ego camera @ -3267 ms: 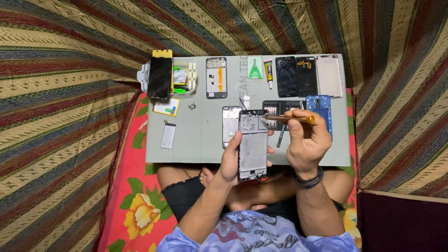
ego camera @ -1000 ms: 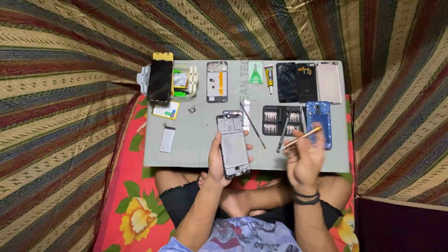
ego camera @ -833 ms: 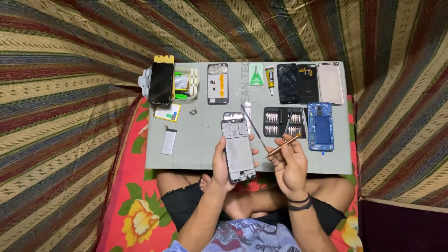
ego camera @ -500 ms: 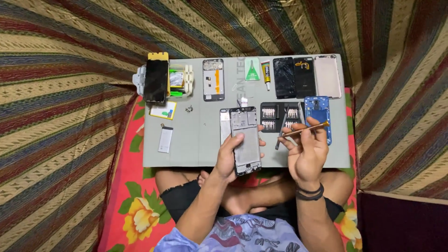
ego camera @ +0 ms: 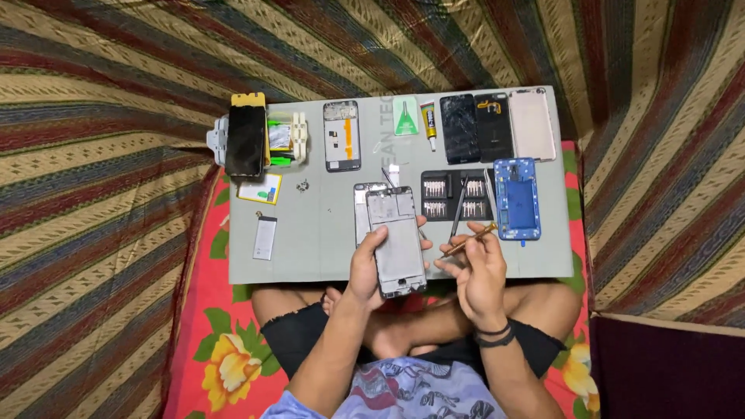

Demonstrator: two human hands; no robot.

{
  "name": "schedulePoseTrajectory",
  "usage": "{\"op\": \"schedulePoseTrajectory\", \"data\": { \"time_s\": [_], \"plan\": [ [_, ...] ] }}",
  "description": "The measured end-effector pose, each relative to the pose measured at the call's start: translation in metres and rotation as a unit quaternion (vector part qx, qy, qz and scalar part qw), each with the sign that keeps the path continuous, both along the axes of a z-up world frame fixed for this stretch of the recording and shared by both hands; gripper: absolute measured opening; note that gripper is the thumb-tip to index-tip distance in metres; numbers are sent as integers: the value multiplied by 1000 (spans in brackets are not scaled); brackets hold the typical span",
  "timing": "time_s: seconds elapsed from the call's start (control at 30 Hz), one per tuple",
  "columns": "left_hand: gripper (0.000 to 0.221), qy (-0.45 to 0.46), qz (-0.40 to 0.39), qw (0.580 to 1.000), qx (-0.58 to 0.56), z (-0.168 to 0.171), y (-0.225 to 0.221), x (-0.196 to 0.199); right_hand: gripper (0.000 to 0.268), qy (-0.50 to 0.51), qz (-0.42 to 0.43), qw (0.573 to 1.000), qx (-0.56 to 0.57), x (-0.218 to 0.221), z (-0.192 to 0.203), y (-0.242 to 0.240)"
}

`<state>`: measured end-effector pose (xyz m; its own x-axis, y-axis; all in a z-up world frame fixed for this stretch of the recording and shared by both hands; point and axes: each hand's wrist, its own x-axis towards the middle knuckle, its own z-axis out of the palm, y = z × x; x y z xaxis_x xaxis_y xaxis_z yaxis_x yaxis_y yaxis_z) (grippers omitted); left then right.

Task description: Assembling or repairing a mobile phone chassis by inspecting and adjusting internal components with a small tool.

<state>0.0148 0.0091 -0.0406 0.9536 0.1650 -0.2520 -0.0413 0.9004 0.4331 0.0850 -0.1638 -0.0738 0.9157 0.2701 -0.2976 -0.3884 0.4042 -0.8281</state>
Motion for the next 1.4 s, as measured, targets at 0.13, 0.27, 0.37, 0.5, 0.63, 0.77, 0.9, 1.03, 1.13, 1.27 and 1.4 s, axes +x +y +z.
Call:
{"op": "schedulePoseTrajectory", "data": {
  "time_s": [0.13,0.27,0.37,0.5,0.63,0.77,0.9,1.03,1.13,1.27,1.4],
  "plan": [
    [50,35,19,999,13,41,-5,2,25,-37,38,997,52,6,8,2],
    [25,93,82,989,84,13,6,2,15,-54,85,993,57,1,10,6],
    [19,95,103,980,144,1,9,4,19,-95,119,988,17,-12,2,5],
    [18,114,109,971,181,13,3,2,15,-134,161,974,-83,-25,-1,4],
    [17,116,100,970,187,10,5,0,17,-126,168,974,-86,-24,-1,7],
    [27,90,71,961,252,20,9,-7,17,-111,135,983,-61,-28,3,14],
    [48,118,49,945,302,16,23,-18,12,-65,61,995,-42,-25,11,19],
    [39,177,102,906,370,-21,48,-37,17,-35,27,998,-37,-16,7,10],
    [15,278,115,850,432,-57,68,-49,17,-40,26,997,-63,-10,4,10],
    [24,296,107,797,515,-63,71,-58,16,-15,42,992,-116,-20,-7,14],
    [18,276,120,734,608,-62,64,-55,16,-12,80,981,-176,-33,-19,24]
  ]
}}
